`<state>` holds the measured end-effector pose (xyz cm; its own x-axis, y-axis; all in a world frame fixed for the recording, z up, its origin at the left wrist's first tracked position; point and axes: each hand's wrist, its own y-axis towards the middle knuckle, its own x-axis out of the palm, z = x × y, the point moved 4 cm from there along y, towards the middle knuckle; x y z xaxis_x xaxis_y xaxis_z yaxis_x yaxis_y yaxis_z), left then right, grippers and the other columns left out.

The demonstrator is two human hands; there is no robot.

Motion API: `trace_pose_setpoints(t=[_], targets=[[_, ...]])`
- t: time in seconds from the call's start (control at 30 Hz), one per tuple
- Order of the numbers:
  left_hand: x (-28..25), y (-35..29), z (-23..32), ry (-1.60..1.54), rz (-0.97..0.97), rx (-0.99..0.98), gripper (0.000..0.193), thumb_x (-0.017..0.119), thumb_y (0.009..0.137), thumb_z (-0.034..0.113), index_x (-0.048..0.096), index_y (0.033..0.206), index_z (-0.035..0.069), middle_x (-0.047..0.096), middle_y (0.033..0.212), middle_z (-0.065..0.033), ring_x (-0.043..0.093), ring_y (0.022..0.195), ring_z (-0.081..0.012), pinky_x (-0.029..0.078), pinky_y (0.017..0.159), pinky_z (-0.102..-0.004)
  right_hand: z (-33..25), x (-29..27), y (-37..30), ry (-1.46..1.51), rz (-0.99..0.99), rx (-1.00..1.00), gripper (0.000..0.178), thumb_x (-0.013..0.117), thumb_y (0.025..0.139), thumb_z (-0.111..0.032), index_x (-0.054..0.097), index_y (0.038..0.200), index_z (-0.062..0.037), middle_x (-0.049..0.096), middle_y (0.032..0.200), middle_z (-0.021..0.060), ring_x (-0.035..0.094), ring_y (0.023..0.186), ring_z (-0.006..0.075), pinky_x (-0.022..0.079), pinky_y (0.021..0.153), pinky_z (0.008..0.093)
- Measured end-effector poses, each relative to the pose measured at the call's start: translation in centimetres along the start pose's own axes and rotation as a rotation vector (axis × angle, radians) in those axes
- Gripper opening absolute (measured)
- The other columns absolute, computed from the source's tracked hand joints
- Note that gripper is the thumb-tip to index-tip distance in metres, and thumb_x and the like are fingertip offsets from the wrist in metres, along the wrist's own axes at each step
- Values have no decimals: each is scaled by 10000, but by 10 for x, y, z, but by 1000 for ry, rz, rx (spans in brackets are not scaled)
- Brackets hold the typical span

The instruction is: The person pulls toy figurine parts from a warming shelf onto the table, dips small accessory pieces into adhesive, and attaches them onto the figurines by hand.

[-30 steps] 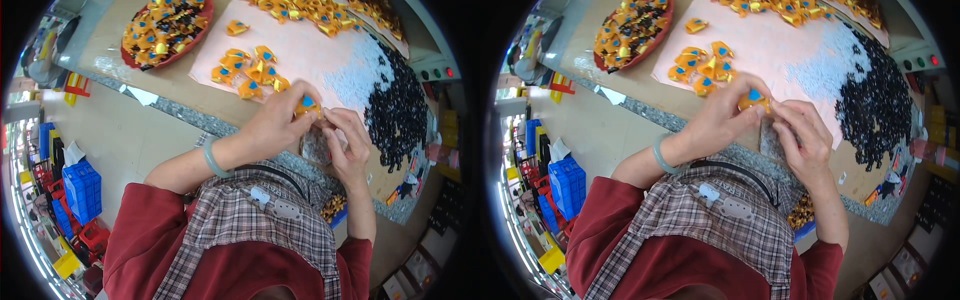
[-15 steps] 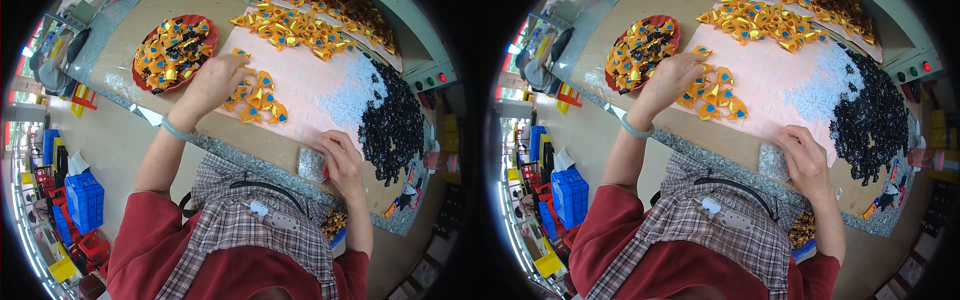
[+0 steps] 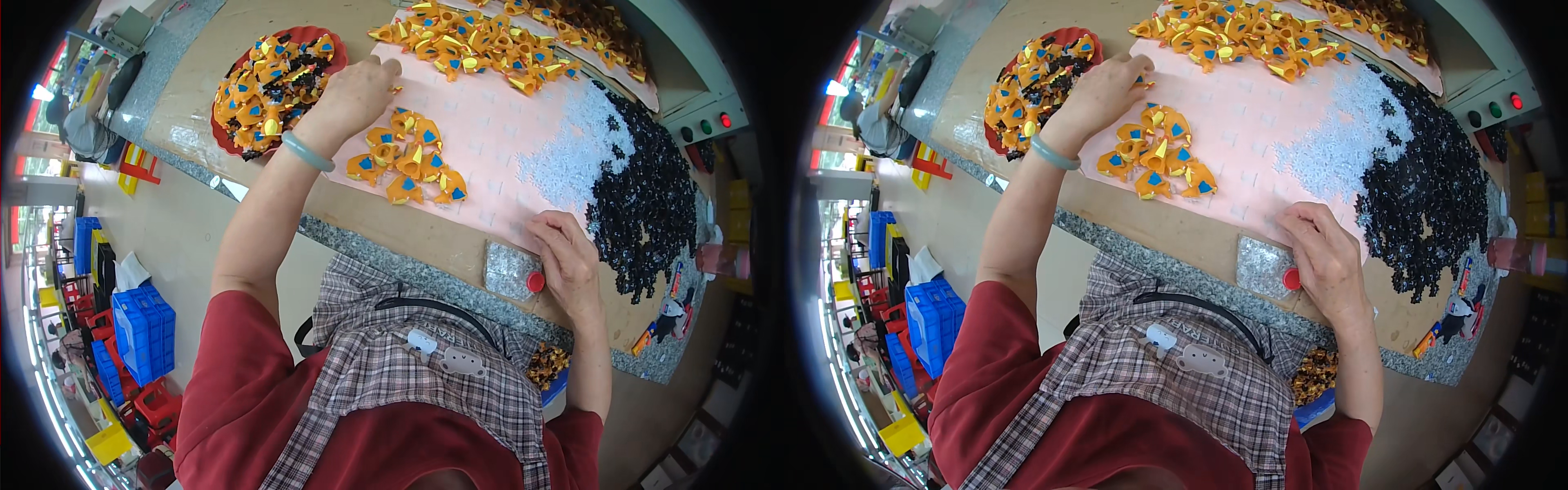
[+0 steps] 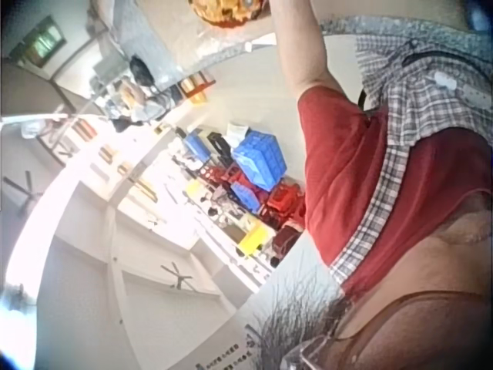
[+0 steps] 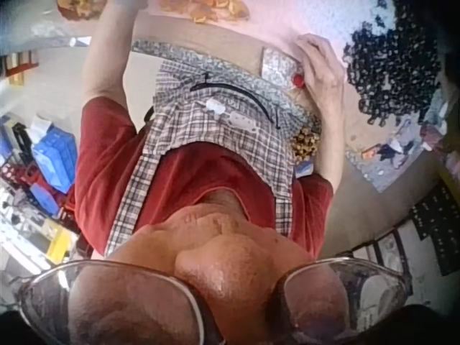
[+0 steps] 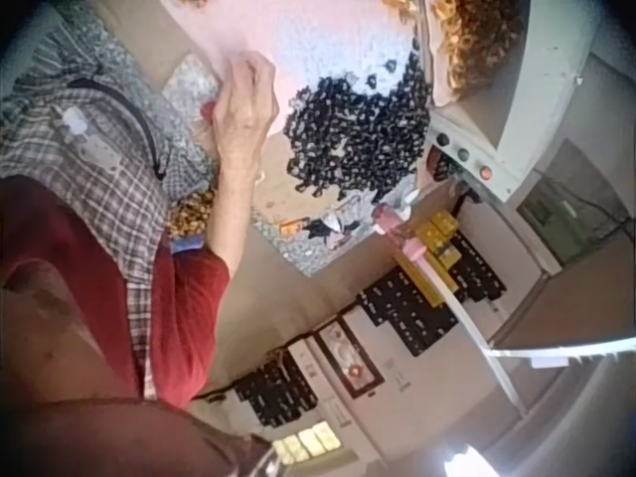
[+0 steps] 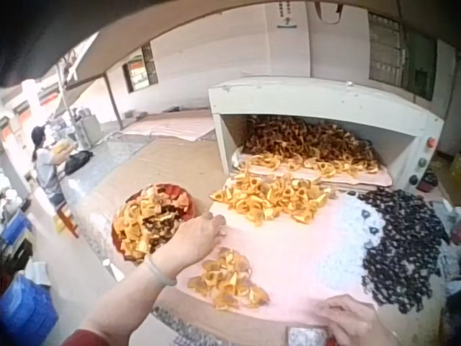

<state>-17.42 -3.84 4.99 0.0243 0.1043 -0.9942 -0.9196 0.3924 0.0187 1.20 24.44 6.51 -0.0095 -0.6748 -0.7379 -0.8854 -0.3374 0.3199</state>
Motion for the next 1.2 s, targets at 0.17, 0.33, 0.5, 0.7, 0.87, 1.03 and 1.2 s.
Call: trace_pose_setpoints(t=[0.17,0.33,0.5,0.7,0.87,1.03,1.2], targets=[[-22,-22,17,-568,234,82,409,636,861,58,517,1253,61,610,1165,-174,609,1073,-313,504,890,-401,10,-2,-2,-53,47,-32,263,606,754,129,660,984,14,630,1004,126,671,787,272,542,646,336],[-24,-34,28,-678,284,173,476,605,842,-17,475,1294,57,611,1152,-181,594,1103,-315,501,899,-384,17,-1,0,-67,44,13,221,609,803,110,667,995,19,632,996,125,659,830,257,529,691,314],[-13,-37,15,-343,84,159,467,539,862,-26,465,1316,54,605,1151,-201,582,1105,-351,488,919,-396,22,-3,-2,-91,45,18,207,597,804,87,659,986,10,626,985,111,670,792,257,543,663,327],[-4,-19,15,-241,104,237,424,507,870,-2,500,1290,52,602,1156,-188,579,1093,-361,486,914,-425,26,-7,-2,-101,41,47,204,600,803,85,665,983,12,630,991,112,667,789,252,540,668,318],[4,44,33,-85,295,342,381,541,880,48,558,1257,98,585,1142,-161,596,1050,-338,500,879,-438,28,-9,-1,-94,57,52,192,604,808,73,670,978,13,633,995,113,666,790,253,536,677,316],[18,63,39,-58,218,315,365,582,877,89,582,1239,138,570,1107,-152,611,1002,-338,514,857,-442,34,-14,-5,-127,66,74,180,610,816,53,674,978,8,632,991,115,664,806,272,535,702,328],[23,65,36,-17,226,358,362,595,884,94,578,1246,103,607,1127,-111,641,956,-258,535,814,-390,43,-11,-2,-126,75,164,177,618,837,61,677,998,20,634,982,132,653,868,264,511,750,306]])
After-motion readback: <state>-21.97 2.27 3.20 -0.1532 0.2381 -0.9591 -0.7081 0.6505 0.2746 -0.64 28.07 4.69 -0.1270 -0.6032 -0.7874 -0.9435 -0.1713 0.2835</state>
